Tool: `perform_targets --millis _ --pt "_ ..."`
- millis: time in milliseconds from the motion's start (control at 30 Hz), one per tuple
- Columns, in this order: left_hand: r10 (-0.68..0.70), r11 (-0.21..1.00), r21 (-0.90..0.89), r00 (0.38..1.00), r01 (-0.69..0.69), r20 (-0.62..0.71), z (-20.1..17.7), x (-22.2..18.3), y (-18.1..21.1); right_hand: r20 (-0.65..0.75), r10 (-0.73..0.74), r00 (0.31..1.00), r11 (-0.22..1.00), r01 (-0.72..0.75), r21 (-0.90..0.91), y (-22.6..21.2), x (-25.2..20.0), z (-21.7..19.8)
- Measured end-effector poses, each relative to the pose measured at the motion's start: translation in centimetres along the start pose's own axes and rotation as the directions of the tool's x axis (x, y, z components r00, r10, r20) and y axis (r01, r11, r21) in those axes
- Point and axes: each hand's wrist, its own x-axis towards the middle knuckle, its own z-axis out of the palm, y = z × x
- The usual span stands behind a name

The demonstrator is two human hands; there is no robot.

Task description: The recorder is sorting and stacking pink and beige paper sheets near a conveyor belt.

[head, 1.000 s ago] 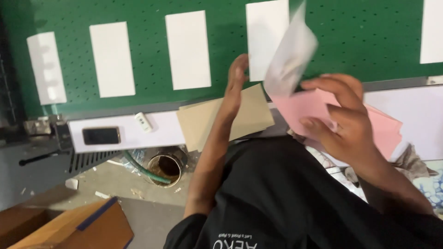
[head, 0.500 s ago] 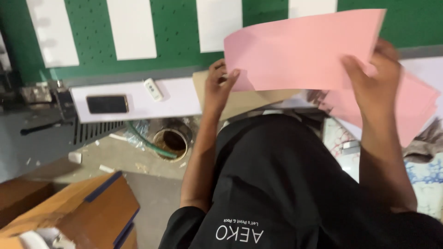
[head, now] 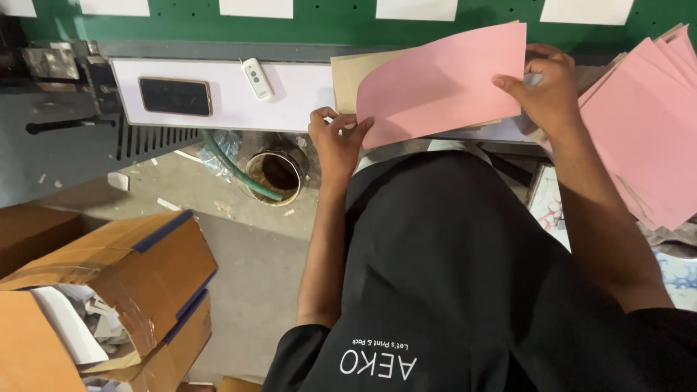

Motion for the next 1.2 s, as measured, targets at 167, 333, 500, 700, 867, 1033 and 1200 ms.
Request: perform_targets --millis 167,333,500,700,867,1033,1200 --pt "0.001 1.0 0.003 1.0 -0.001 -0.017 -0.2 -0.1 0.0 0.03 0.058 0.998 0.998 -0.058 0.012 0.1 0.2 0.1" --pt "0.076 0.997 0.026 0.997 -0.075 -0.029 0.9 -0.4 -1.0 -0.024 0.057 0.998 0.996 -0.058 -0.066 0.4 -0.1 0.1" --pt "-0.03 0.984 -0.175 0.999 0.025 -0.029 1.0 -0.2 -0.1 -0.038 0.054 0.998 0.996 -0.057 -0.076 -0.6 0.2 0.2" --pt "-0.157 0.899 -0.407 0.986 0.163 0.048 1.1 -0.5 -0.9 -0.049 0.042 0.998 0.999 -0.043 -0.029 -1.3 0.2 0.1" --pt "0.107 0.982 0.156 0.994 -0.108 0.014 1.4 -1.1 -2.0 -0.088 -0.017 0.996 0.999 0.013 -0.037 -1.3 -0.1 0.4" --pt "0.094 0.987 0.132 0.995 -0.088 -0.043 1.1 -1.1 1.9 -0.178 -0.131 0.975 0.972 0.092 -0.214 -3.6 -1.3 0.3" --pt "0.131 0.989 0.099 0.967 -0.111 -0.218 3.3 -1.1 3.6 -0.275 -0.266 0.924 0.902 0.139 -0.408 -7.1 -2.5 3.2"
